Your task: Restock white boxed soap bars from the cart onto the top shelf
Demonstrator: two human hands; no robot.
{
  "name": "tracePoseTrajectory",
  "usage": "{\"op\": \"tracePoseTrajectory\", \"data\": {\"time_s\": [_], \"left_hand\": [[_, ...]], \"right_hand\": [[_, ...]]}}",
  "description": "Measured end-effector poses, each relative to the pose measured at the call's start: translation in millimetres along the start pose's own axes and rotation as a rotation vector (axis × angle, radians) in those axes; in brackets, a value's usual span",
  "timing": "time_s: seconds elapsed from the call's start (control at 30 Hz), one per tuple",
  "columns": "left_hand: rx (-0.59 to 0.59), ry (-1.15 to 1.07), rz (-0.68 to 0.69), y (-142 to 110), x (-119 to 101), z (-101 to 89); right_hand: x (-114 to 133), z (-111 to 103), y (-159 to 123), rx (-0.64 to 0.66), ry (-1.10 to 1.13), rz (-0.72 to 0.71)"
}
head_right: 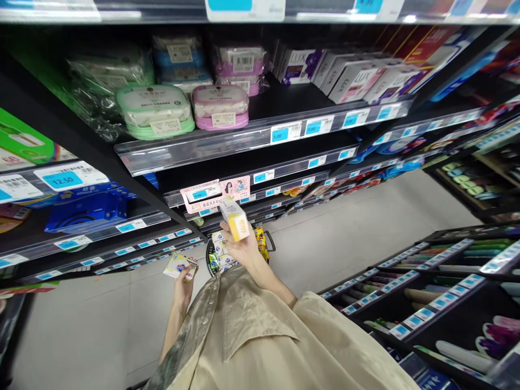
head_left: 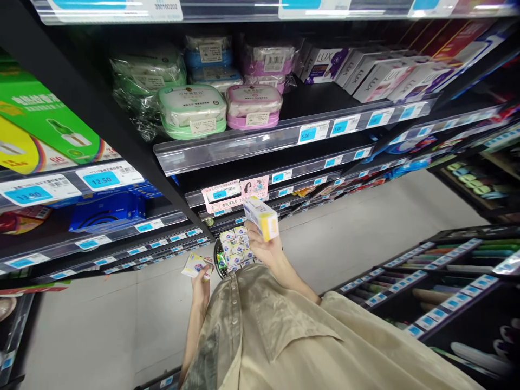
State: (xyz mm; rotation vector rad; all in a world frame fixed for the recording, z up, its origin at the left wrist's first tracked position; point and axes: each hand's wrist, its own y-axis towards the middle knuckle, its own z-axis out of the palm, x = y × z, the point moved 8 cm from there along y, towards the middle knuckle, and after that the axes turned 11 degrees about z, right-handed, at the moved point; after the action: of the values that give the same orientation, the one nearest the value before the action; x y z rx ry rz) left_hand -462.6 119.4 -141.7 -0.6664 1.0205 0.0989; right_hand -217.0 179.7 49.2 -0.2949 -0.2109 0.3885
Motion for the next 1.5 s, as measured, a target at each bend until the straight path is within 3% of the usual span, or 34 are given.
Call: {"op": "tracePoseTrajectory", "data": {"time_s": [0.13,0.23,0.7,1.0,1.1,1.23,1.37,1.5], "left_hand": [[0.003,-0.012,-0.005,-1.6,-0.7,1.1],[-0.003,-0.018,-0.007,-2.4,-1.6,0.6],[-0.002,-0.013,-0.017,-7.4,-5.9,5.3],[-0.021,-0.003,-0.017,-6.0,-5.1,2.6],[-0.031,0.002,-0.020,-5.9,-4.6,2.9],[-0.034,0.013,-0.023,-6.2,-4.6,3.2],[-0.033,0.016,-0.022,-5.3,-3.7,1.8],[-0.034,0.032,-0.018,-3.7,-2.2,0.0]], "right_hand": [[29.8,2.7,-14.6,-0.317,-0.406,-0.495],[38.4,7.9,-25.9,-0.463,-0.620,-0.686],[46.2,1.2,-27.0,-0.493,-0.807,-0.784],[48.7,30.3,-35.8,-0.372,-0.945,-0.886],[48.8,18.3,-31.6,-0.417,-0.781,-0.811],[37.8,-2.7,-11.4,-0.388,-0.408,-0.441],[19.8,-10.6,-1.7,-0.368,-0.085,-0.087],[1.6,-11.7,2.4,-0.308,0.145,0.116]]}}
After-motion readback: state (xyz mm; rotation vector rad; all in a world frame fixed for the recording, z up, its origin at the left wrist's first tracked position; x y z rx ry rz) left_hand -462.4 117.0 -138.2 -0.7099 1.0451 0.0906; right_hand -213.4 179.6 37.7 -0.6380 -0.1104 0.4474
